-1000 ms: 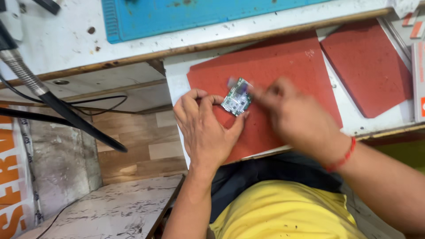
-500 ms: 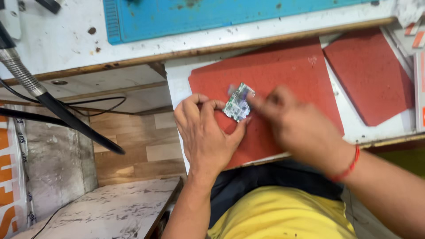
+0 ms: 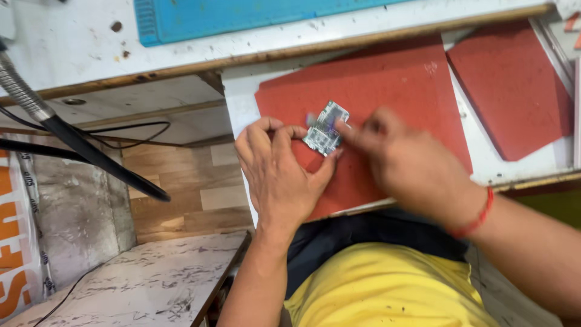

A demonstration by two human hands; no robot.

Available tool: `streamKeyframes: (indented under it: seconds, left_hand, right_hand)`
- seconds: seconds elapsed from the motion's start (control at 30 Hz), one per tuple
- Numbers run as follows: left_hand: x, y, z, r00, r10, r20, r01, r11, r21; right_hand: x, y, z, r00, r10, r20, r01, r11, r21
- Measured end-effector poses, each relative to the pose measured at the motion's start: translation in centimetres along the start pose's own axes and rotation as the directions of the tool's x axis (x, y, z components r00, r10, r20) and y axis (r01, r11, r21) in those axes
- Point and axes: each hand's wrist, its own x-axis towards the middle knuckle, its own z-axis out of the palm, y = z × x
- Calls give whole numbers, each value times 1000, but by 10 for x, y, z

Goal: The person uses a hot air gun to heat a small circuit board placed on a red mat. They then use a purple toothbrush to scrub the surface of the board. The person flips the board over and continues scrubbing the other side. The workspace is cluttered with various electronic components and tools.

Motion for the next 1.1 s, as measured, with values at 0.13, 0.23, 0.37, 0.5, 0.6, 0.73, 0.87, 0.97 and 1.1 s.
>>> streamKeyframes:
  seconds: [0.13,0.23,0.37,0.5,0.6,0.73,0.87,0.97,1.1]
  left_hand:
    - [5,0,1,1000,9,-20,-9,1000,-7]
    - [-3,0,-1,1000,9,-4,-9,1000,-5]
    - [3,0,-1,1000,-2,-5,2,1000,10]
    - [4,0,1,998,39,-59,-41,999,-26]
    - [-6,-3,-1,997,55,-59,-57,998,-40]
    - [-4,-2,-1,992,80,-101,-87,993,-73]
    - [-6,-3,-2,991,83,-104,-92,993,-78]
    - [-4,-3,-1,991,87,-104,-94,994,-59]
    - [-3,-2,0,990,88,-108,-97,992,-82]
  right_hand:
    - [4,3,-3,1000,-13,10,13,1000,-20]
    - [2,7,1,999,34,-28,-35,999,-17]
    - [-5,4,0,996,-64,57,64,998,-3]
    - [-2,12,-5,999,-9,-42,6,998,-55]
    - [-13,6,-1,999,8,39,-6,999,-54]
    - [-6,11,-4,1000,-8,20,10,997,-76]
    - [0,15,-3,998,19,-67,-22,999,-36]
    - [-8,6,1,998,-58,6,58,998,-34]
    - [1,14,-6,999,26,-21,-27,996,-86]
